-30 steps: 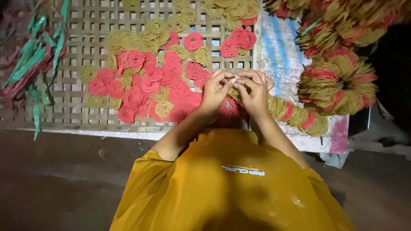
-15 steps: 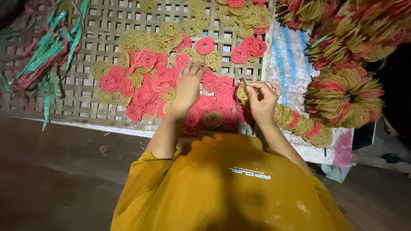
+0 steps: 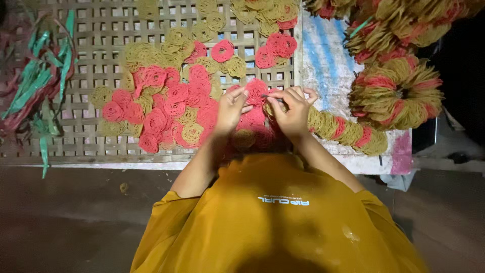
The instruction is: The person repeatedly picks up small circular woven items from a plastic tray and ties them together using thin strips of material. They form a larger bundle and place it on the table. The person then gathers more circular items and continues tying them into a bundle.
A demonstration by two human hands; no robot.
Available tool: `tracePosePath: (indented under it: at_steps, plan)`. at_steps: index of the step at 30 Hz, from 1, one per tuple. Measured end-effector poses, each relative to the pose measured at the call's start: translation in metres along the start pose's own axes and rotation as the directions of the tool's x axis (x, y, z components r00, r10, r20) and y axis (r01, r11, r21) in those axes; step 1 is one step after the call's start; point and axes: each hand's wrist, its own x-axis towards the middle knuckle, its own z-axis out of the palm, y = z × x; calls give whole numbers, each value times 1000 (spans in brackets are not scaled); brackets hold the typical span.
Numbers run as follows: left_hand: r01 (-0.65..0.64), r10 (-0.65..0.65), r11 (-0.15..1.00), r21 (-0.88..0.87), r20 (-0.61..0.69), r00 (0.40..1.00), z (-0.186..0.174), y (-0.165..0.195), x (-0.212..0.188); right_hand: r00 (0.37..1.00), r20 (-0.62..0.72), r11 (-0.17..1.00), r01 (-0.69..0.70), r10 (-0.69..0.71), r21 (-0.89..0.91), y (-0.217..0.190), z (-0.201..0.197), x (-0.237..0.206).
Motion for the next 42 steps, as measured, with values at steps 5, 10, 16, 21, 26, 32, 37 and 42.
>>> tracePosePath:
  at_steps: [5, 10, 16, 21, 26, 32, 37, 42]
  plan:
    - [-46, 45, 999, 13, 9, 999, 10, -5, -3, 1000, -14, 998, 18, -19, -61, -1, 2, 0]
    - [-98, 98, 994, 53, 1, 995, 19, -3, -12, 1000, -19, 998, 13, -14, -67, 1, 6, 2]
    - [-148, 144, 987, 69, 52, 988, 24, 11, -23, 997, -60, 994, 38, -44, -100, 3, 12, 1]
    - [-256, 251, 966, 26, 132, 959, 32, 21, -29, 995, -45, 983, 84, -93, -166, 4, 11, 0]
    - [-214, 221, 975, -54, 220, 950, 31, 28, -30, 996, -27, 985, 81, -86, -150, 2, 7, 1]
    - [-193, 167, 972, 132, 187, 968, 27, 26, -11, 995, -12, 985, 100, -102, -142, -1, 4, 1]
    - [-145, 112, 979, 144, 216, 970, 25, 14, -3, 993, -37, 988, 106, -111, -114, 3, 4, -1]
    - [-10, 17, 999, -42, 179, 984, 15, 3, -9, 997, -18, 992, 74, -76, -101, 7, 2, -3]
